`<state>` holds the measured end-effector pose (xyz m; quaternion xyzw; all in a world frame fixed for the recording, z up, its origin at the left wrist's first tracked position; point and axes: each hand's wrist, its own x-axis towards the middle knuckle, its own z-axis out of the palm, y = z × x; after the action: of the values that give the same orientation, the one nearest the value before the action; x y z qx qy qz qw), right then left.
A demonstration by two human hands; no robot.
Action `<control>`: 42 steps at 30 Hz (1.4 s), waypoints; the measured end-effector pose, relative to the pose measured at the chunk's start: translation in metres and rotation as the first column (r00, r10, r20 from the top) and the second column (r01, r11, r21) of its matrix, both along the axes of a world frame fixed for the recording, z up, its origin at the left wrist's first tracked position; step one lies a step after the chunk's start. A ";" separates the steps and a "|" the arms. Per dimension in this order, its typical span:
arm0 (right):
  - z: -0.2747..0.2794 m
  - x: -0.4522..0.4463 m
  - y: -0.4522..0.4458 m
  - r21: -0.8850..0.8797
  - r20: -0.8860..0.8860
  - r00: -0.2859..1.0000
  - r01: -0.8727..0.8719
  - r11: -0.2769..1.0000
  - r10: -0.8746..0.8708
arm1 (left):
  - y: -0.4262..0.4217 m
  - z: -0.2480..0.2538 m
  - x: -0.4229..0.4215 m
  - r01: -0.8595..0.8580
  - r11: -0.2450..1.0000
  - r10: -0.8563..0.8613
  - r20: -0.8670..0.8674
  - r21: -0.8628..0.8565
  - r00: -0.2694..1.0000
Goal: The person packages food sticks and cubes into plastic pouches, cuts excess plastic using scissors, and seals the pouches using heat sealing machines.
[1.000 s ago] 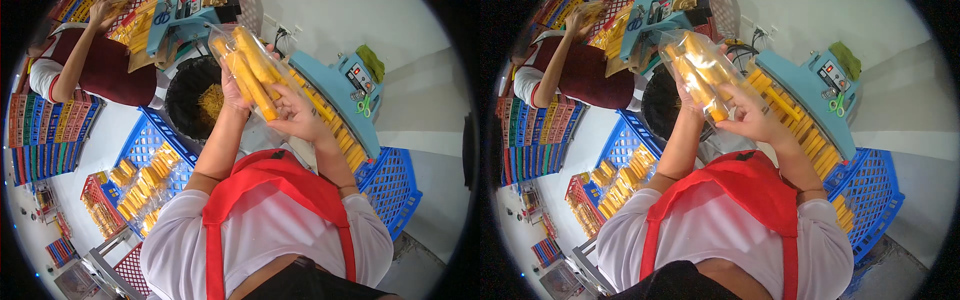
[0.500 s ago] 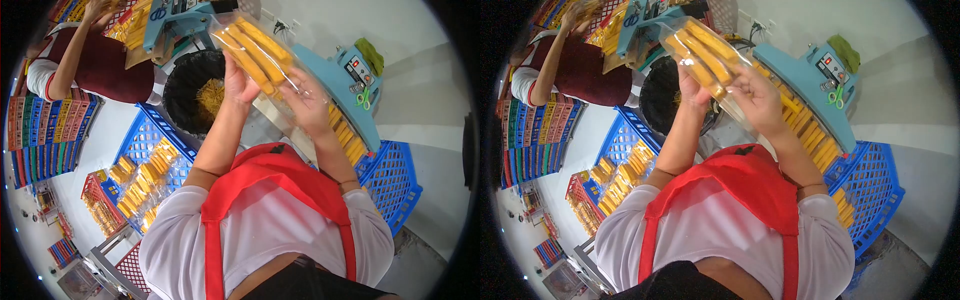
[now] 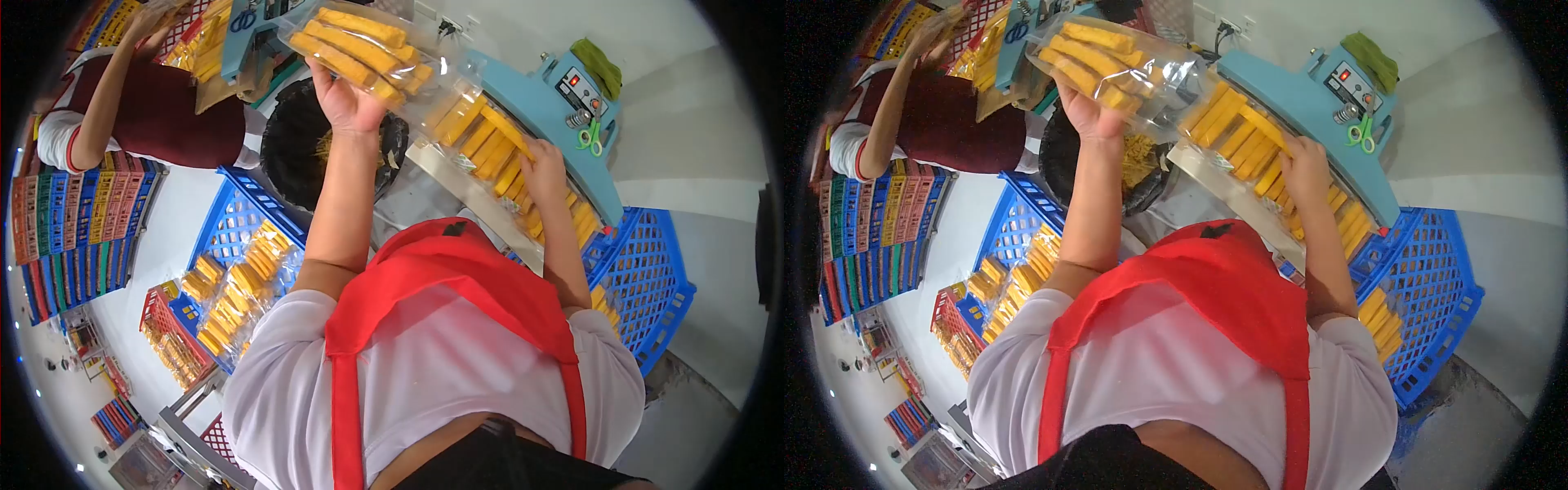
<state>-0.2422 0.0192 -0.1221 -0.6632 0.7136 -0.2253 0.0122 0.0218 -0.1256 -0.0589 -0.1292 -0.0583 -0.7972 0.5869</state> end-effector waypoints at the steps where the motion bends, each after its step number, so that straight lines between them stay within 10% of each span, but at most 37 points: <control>1: 0.000 -0.002 0.000 -0.007 0.005 1.000 -0.003 1.000 0.003 | 0.000 0.001 0.000 -0.003 1.000 0.003 0.005 -0.007 1.000; 4: 0.007 -0.004 -0.001 0.117 0.074 0.997 0.022 0.993 -0.031 | 0.000 0.008 0.000 -0.106 0.994 0.102 0.140 0.019 0.985; 6: 0.017 -0.001 -0.001 -0.035 0.910 0.413 -0.010 0.999 0.036 | -0.002 0.007 0.004 -0.134 0.991 0.128 0.150 0.031 0.980; 9: 0.064 0.016 0.006 -0.108 0.967 0.207 -0.187 0.976 0.147 | -0.004 0.007 0.008 -0.170 0.984 0.157 0.176 0.059 0.972; 16: 0.089 0.057 -0.014 -0.375 0.804 0.431 -0.165 0.912 0.409 | 0.000 0.014 -0.004 -0.154 0.987 0.145 0.197 0.033 0.970; 18: 0.097 0.067 -0.022 -0.492 0.571 0.705 -0.118 0.863 0.421 | 0.006 0.015 -0.007 -0.119 0.993 0.112 0.193 0.026 0.975; 24: 0.106 0.098 -0.040 -0.707 0.186 0.890 -0.172 0.686 0.415 | 0.014 0.013 -0.012 -0.096 0.992 0.076 0.213 0.085 0.974; 40: 0.121 0.134 -0.061 -0.744 0.099 0.648 -0.456 0.489 0.755 | 0.035 0.015 0.026 -0.052 0.994 0.044 0.081 0.091 0.996; 42: 0.133 0.143 -0.056 -0.690 0.087 0.774 -0.408 0.598 0.628 | 0.038 0.016 0.029 -0.079 0.993 0.071 0.090 0.091 0.993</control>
<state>-0.0991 -0.0367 0.0112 -0.7606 0.3539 -0.5434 -0.0308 0.0509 -0.0876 -0.0432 -0.0643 -0.0508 -0.7812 0.6189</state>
